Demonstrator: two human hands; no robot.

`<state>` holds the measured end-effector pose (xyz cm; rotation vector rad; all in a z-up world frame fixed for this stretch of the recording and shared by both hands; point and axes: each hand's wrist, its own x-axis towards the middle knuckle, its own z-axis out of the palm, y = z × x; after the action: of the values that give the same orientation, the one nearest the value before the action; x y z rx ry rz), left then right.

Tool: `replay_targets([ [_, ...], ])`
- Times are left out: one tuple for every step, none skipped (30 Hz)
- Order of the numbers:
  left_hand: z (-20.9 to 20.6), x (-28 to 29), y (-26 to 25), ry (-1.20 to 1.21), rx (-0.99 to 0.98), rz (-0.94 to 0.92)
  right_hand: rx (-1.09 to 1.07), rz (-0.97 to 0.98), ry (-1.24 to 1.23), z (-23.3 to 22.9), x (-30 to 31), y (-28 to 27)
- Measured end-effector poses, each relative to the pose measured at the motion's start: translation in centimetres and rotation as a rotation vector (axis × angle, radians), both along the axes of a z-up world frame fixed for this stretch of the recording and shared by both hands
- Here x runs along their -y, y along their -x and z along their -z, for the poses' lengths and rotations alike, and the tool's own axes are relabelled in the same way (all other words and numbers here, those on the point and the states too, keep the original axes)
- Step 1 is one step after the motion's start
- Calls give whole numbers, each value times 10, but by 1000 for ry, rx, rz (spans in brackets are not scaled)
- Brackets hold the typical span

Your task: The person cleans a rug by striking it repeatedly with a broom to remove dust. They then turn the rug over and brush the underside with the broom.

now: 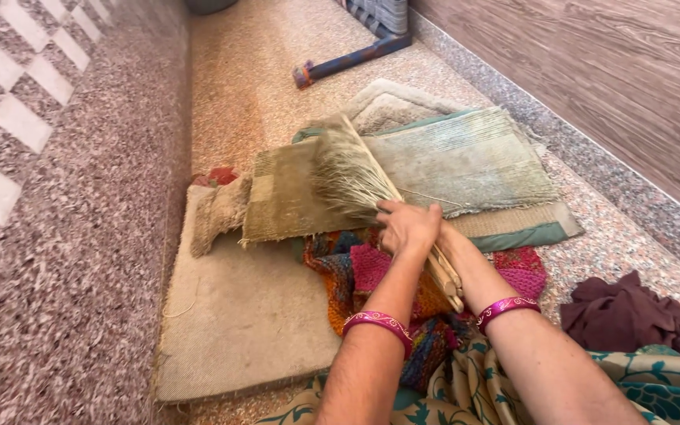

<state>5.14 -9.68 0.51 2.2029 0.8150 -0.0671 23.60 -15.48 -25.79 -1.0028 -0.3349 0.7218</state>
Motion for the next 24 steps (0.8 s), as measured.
replay_targets([
  [8,4,-3,2,-1,7,-1,7,2,-12,7,9],
  [15,7,-7,65,-2,12,-10,-15,40,-25,14,18],
  [23,10,-10,129,-3,17,-19,-38,77,-38,20,27],
  [37,14,-17,131,-6,23,-21,-32,79,-29,27,22],
  [50,19,-24,177,8,20,-83,-24,92,-21,34,18],
  [63,24,-33,225,25,19,-141,-14,106,-14,44,11],
  [74,32,-40,230,25,26,-141,-7,110,9,56,-7],
  [86,38,-48,285,48,35,-151,60,154,31,65,-27],
  [97,44,-56,340,72,43,-161,126,199,53,74,-46],
  [98,46,-59,340,73,44,-160,127,199,28,75,-33],
  [99,48,-63,380,106,29,-163,201,278,3,76,-19],
  [101,50,-65,419,138,13,-168,273,357,-20,75,-4],
  [103,47,-67,418,137,12,-169,272,356,-54,71,18],
  [104,43,-69,474,183,-10,-114,382,479,-88,65,39],
  [105,39,-71,530,230,-32,-57,491,601,-122,59,61],
  [99,33,-66,527,231,-36,-56,487,598,-128,55,64],
  [92,27,-62,571,252,-48,42,534,751,-134,49,67],
  [86,19,-58,614,274,-61,143,578,902,-140,43,69],
  [83,12,-57,610,278,-66,146,573,897,-152,33,78],
  [80,4,-55,603,302,-88,227,556,970,-163,24,87],
  [78,-3,-52,596,327,-110,309,538,1040,-174,15,97],
  [66,-11,-48,592,330,-117,313,532,1037,-175,4,97],
  [55,-18,-43,586,364,-125,373,523,1030,-177,-7,98],
  [42,-27,-38,578,399,-136,435,512,1021,-179,-19,98],
])
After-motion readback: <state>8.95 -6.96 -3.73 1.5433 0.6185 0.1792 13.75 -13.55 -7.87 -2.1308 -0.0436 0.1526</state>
